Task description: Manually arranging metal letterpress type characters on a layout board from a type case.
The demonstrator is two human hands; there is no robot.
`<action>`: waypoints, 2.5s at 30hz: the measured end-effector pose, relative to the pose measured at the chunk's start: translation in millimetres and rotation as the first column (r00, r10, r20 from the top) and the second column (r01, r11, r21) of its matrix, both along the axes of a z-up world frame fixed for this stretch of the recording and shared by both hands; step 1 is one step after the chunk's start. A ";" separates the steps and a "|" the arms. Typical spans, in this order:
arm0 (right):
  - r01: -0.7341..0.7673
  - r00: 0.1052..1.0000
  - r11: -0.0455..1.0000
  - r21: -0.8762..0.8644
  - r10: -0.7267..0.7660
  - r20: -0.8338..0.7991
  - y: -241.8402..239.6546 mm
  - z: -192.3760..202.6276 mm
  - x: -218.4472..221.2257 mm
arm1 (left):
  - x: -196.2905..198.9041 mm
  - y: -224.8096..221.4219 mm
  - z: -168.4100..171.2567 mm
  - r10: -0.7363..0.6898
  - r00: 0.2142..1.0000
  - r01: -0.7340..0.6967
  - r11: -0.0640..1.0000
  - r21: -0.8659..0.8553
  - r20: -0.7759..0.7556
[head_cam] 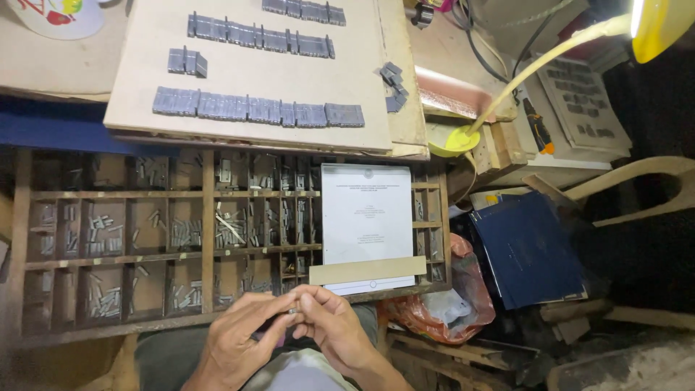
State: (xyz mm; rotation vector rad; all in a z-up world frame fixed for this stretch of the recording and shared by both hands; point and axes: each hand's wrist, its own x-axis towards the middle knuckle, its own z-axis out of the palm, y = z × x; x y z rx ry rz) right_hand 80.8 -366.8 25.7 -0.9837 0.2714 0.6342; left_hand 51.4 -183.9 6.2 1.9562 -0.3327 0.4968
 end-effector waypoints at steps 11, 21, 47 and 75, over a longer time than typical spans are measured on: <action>-0.070 0.997 0.996 0.055 0.068 0.045 -17.8 -12.4 2.0 | 0.9 -3.6 -2.8 -0.208 0.977 0.210 0.976 0.059 -0.044; 0.189 0.823 0.623 -0.759 0.321 0.468 -43.6 -38.9 38.0 | -0.1 -12.5 20.2 -0.065 0.995 0.065 0.998 0.000 0.069; 0.896 0.253 0.135 -0.423 0.627 0.737 -68.4 -114.6 66.6 | -5.8 -22.0 15.0 0.143 0.951 -0.192 0.968 -0.163 -0.272; 0.910 0.221 0.143 -0.389 0.627 0.747 -66.9 -120.6 64.1 | -7.0 -21.7 31.5 0.056 0.976 -0.123 0.940 -0.319 -0.212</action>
